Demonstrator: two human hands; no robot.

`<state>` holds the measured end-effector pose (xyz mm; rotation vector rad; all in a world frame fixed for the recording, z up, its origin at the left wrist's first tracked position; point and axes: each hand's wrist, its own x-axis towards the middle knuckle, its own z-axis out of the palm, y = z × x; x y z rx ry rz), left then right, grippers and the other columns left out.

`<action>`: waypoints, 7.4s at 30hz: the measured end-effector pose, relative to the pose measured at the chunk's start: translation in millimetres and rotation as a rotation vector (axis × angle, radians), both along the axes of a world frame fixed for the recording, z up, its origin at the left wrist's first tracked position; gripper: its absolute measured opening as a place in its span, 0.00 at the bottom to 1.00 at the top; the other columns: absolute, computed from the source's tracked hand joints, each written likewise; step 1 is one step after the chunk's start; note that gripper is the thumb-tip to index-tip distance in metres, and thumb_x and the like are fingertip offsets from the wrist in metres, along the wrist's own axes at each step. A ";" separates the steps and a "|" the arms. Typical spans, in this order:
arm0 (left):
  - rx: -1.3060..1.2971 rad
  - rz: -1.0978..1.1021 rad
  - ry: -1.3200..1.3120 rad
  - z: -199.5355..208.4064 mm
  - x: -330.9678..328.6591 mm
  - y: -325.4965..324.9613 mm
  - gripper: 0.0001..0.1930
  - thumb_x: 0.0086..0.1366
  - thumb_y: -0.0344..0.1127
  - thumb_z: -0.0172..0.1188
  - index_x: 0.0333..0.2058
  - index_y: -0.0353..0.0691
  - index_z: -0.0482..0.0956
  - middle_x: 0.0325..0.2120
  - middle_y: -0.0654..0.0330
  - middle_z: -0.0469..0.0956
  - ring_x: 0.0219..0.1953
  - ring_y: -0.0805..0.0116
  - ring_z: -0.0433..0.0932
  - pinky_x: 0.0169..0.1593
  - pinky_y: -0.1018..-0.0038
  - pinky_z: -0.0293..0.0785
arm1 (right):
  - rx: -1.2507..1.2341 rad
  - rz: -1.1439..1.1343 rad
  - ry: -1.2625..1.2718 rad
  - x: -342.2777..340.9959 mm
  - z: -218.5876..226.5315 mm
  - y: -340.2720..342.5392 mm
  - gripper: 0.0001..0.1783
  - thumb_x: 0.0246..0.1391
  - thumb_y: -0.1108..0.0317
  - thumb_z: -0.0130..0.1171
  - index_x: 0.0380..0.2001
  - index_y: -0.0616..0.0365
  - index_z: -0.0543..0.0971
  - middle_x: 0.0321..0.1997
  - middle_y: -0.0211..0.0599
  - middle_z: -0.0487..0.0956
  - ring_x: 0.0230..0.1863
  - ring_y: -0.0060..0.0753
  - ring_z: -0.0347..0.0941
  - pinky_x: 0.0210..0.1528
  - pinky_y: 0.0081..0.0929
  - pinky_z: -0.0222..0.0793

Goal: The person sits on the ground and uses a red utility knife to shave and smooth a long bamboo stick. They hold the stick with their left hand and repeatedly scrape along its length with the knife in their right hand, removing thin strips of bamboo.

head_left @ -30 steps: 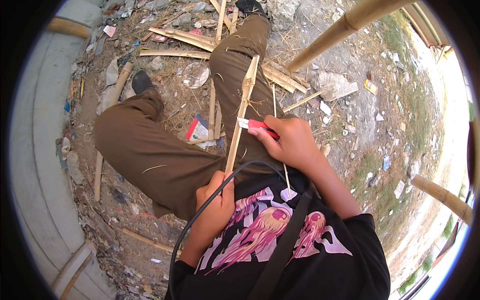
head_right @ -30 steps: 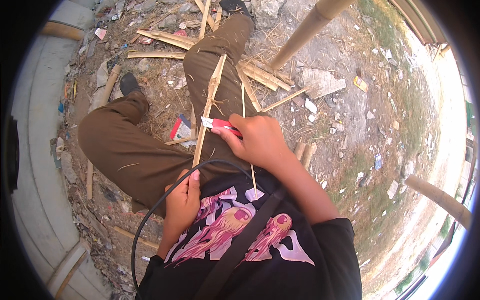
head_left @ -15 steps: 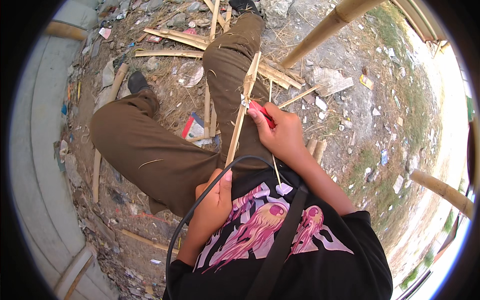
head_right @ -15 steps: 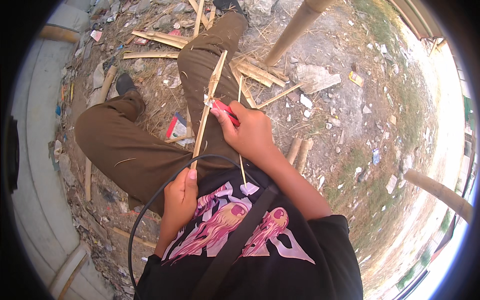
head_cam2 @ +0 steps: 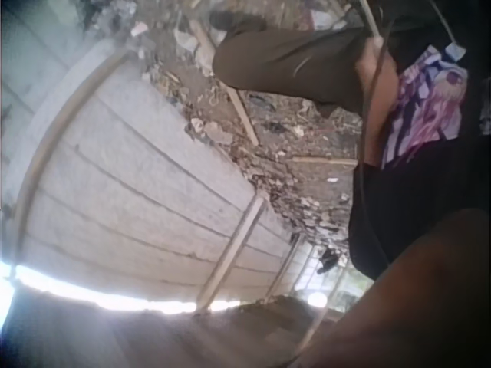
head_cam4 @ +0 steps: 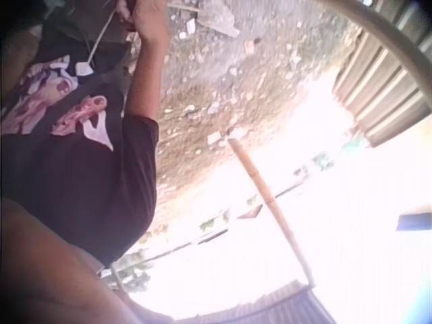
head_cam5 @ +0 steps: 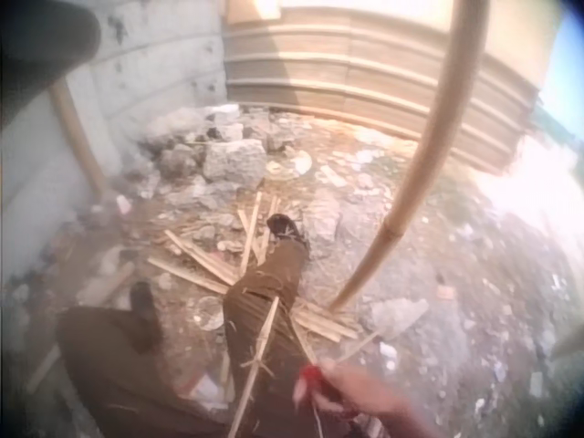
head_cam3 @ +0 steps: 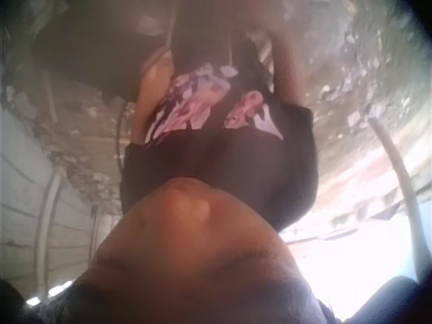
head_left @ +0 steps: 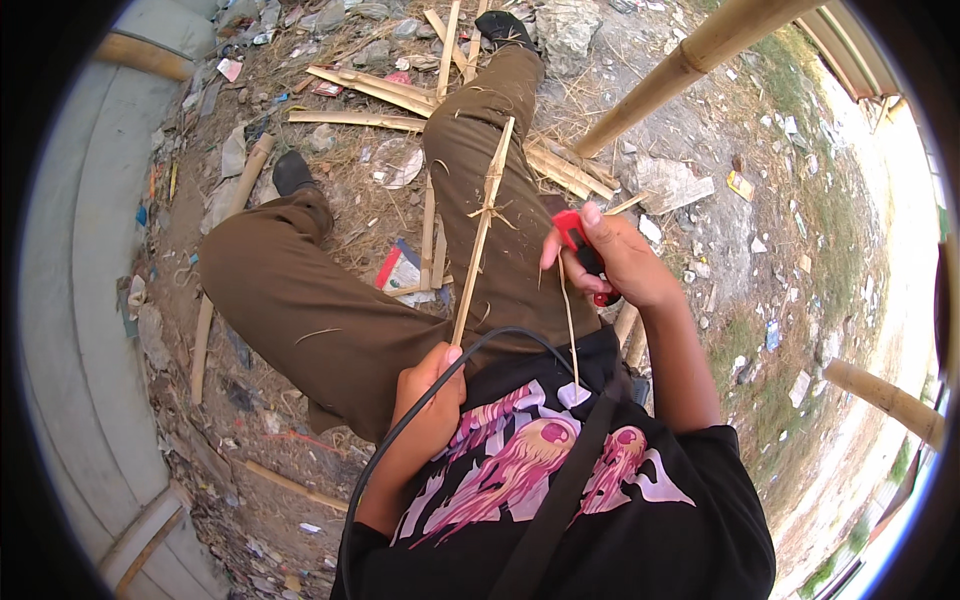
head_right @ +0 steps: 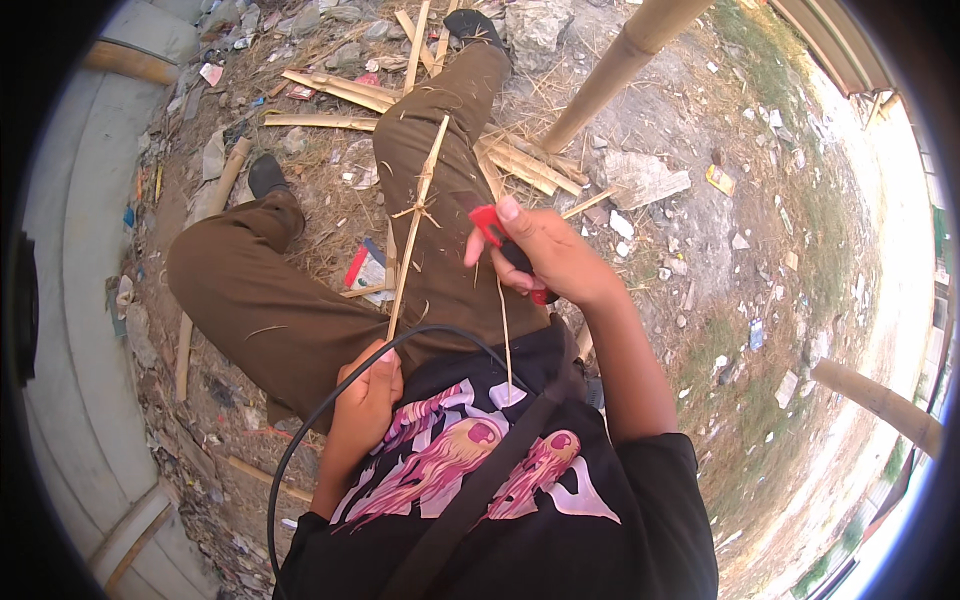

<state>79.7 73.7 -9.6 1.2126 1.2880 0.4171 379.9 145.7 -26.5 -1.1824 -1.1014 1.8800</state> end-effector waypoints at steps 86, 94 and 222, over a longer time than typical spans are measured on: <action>0.152 0.001 0.219 -10.8 13.1 1.8 0.18 0.79 0.41 0.56 0.33 0.33 0.75 0.14 0.52 0.67 0.16 0.69 0.62 0.23 0.65 0.62 | 0.614 0.205 -0.710 -1.6 -54.0 11.8 0.23 0.74 0.52 0.47 0.28 0.57 0.76 0.15 0.51 0.71 0.21 0.61 0.73 0.28 0.52 0.67; 0.099 0.057 0.253 -9.9 16.8 4.5 0.14 0.76 0.36 0.59 0.32 0.32 0.74 0.14 0.53 0.66 0.17 0.74 0.61 0.23 0.67 0.60 | 0.433 -0.007 -0.769 -8.6 -41.8 4.6 0.22 0.74 0.51 0.47 0.34 0.54 0.80 0.17 0.48 0.74 0.23 0.59 0.76 0.29 0.51 0.69; 0.162 0.051 0.111 -2.7 14.9 13.9 0.19 0.80 0.37 0.53 0.28 0.33 0.68 0.14 0.63 0.64 0.20 0.77 0.60 0.24 0.70 0.60 | 0.531 -0.127 -0.581 -73.8 -6.7 2.6 0.09 0.66 0.69 0.63 0.32 0.61 0.78 0.22 0.15 0.69 0.24 0.13 0.60 0.26 0.21 0.56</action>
